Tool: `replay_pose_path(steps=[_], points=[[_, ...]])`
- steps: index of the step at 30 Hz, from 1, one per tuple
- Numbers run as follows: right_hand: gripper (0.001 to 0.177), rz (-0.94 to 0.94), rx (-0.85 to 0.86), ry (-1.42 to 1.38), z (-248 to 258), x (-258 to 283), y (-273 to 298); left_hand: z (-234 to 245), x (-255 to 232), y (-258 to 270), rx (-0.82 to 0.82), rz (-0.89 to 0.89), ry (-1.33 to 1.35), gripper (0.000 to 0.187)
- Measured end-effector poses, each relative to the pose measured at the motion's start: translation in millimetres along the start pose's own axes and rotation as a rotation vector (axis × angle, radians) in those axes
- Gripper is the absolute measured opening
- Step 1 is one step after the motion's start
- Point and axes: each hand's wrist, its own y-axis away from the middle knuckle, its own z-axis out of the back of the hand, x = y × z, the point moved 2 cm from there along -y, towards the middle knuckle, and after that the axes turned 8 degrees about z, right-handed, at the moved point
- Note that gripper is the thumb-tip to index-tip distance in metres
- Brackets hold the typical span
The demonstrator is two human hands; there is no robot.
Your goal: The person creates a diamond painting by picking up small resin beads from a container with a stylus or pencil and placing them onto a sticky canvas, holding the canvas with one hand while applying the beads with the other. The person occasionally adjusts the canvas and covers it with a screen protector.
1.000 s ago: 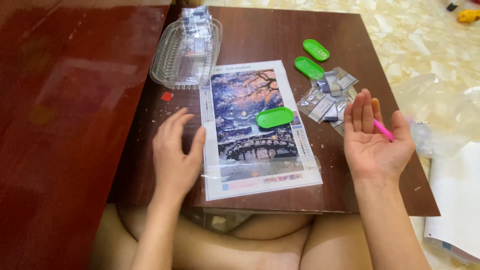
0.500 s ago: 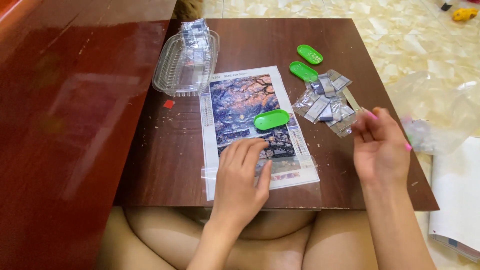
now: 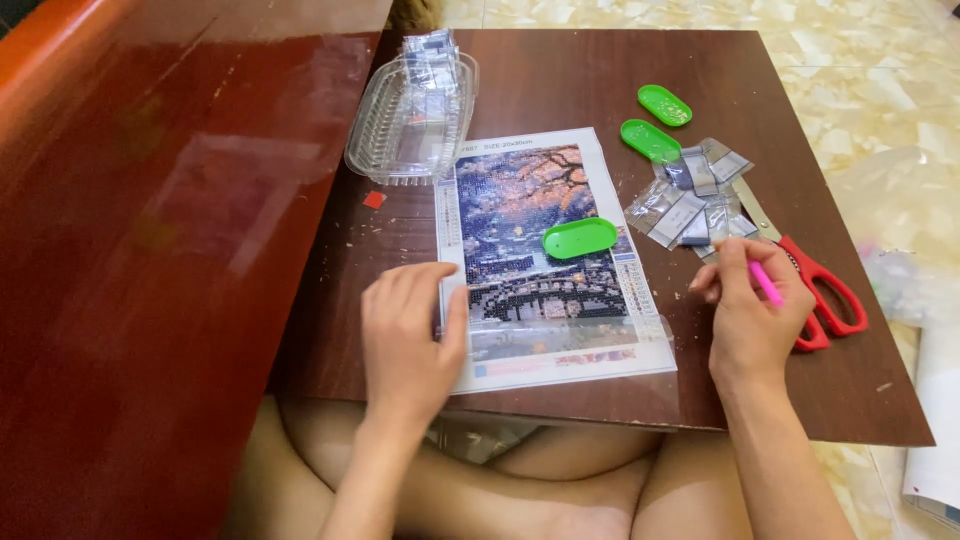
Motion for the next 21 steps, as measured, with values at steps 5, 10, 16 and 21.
replay_pose_path(steps=[5,10,16,21], points=[[0.011,0.028,-0.041,-0.026,13,-16,-2,-9,39,1,-0.035,0.097,-0.023,0.020],[0.015,-0.009,-0.046,-0.052,13,-18,-2,-13,53,-4,-0.081,0.224,0.058,0.013],[0.022,-0.021,-0.026,-0.015,11,-17,-2,-13,53,-5,-0.069,0.257,0.034,0.014],[0.019,-0.024,0.021,0.091,6,-10,0,-13,54,-5,-0.072,0.287,0.039,0.017]])
